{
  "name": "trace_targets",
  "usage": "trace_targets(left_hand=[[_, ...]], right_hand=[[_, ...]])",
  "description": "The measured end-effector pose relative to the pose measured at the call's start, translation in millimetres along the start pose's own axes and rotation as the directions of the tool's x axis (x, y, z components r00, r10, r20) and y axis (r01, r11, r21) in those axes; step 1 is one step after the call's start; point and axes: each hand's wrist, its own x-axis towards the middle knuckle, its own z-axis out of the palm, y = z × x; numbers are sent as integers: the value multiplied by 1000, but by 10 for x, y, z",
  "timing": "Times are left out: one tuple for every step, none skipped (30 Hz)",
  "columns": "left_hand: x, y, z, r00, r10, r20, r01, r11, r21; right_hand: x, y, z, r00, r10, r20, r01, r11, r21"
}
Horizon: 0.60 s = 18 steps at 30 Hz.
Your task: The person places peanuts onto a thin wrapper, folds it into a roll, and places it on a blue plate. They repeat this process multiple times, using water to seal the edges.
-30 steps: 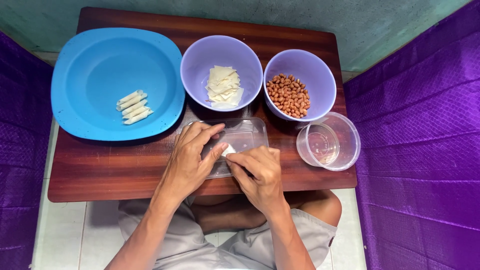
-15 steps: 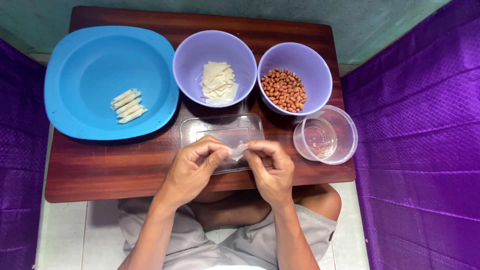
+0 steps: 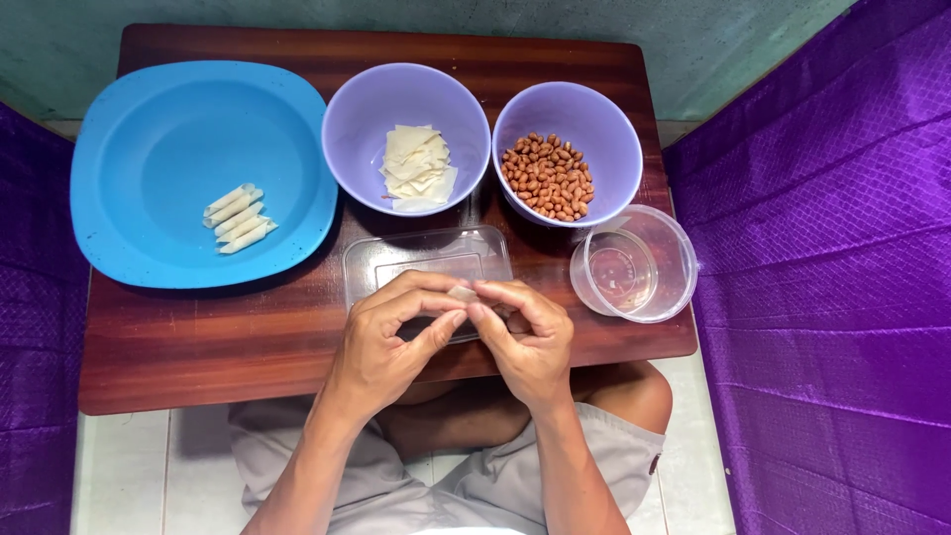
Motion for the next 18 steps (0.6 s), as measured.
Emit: trace_targets(left_hand=[[-12, -22, 9, 1000, -2, 0, 2, 1000, 0], [-26, -43, 16, 999, 23, -26, -22, 1000, 21], [-40, -64, 22, 998, 47, -52, -45, 998, 43], [-38, -55, 26, 998, 47, -53, -45, 998, 43], [-36, -44, 30, 997, 23, -79, -21, 999, 31], [-31, -33, 31, 995, 0, -104, 2, 1000, 20], [-27, -30, 38, 995, 0, -104, 2, 1000, 20], [-23, -28, 47, 993, -21, -119, 21, 1000, 5], [-19, -27, 57, 990, -41, -134, 41, 999, -10], [-31, -62, 77, 990, -41, -135, 40, 999, -9], [-43, -98, 99, 984, -129, -120, 118, 988, -96], [-61, -134, 124, 972, -216, -95, 197, 963, -182], [-66, -153, 125, 972, -217, -93, 198, 963, -182], [-67, -172, 122, 964, -254, -83, 235, 955, -182], [-68, -188, 118, 954, -290, -73, 273, 945, -181], [-72, -210, 125, 955, -288, -72, 271, 945, -181], [-75, -233, 131, 954, -292, -65, 270, 934, -233], [-90, -255, 137, 953, -298, -58, 270, 920, -285]], right_hand=[[0, 4, -3, 1000, 2, 0, -2, 1000, 0], [-1, 7, -4, 1000, 15, -7, -15, 1000, 24], [-1, 10, -4, 999, 29, -13, -28, 998, 49], [-6, 23, 9, 999, 29, -12, -29, 998, 48], [-11, 34, 21, 999, 41, -7, -40, 992, 118], [-14, 46, 35, 999, 51, -1, -50, 981, 188], [-19, 60, 36, 999, 50, -1, -49, 981, 188], [-24, 75, 36, 999, 49, 3, -48, 979, 200], [-29, 89, 34, 999, 47, 7, -47, 976, 212], [-45, 121, 23, 999, 46, 7, -47, 976, 213], [-61, 155, 10, 998, 57, 9, -57, 972, 228], [-86, 186, -6, 998, 70, 9, -70, 967, 243], [-89, 183, -17, 997, 71, 8, -71, 968, 243], [-84, 182, -25, 997, 74, 11, -75, 969, 237], [-78, 179, -32, 997, 77, 15, -78, 970, 231], [-80, 192, -36, 997, 76, 13, -76, 970, 230], [-83, 205, -40, 995, 101, 16, -102, 968, 228], [-95, 217, -42, 992, 128, 20, -130, 965, 227]])
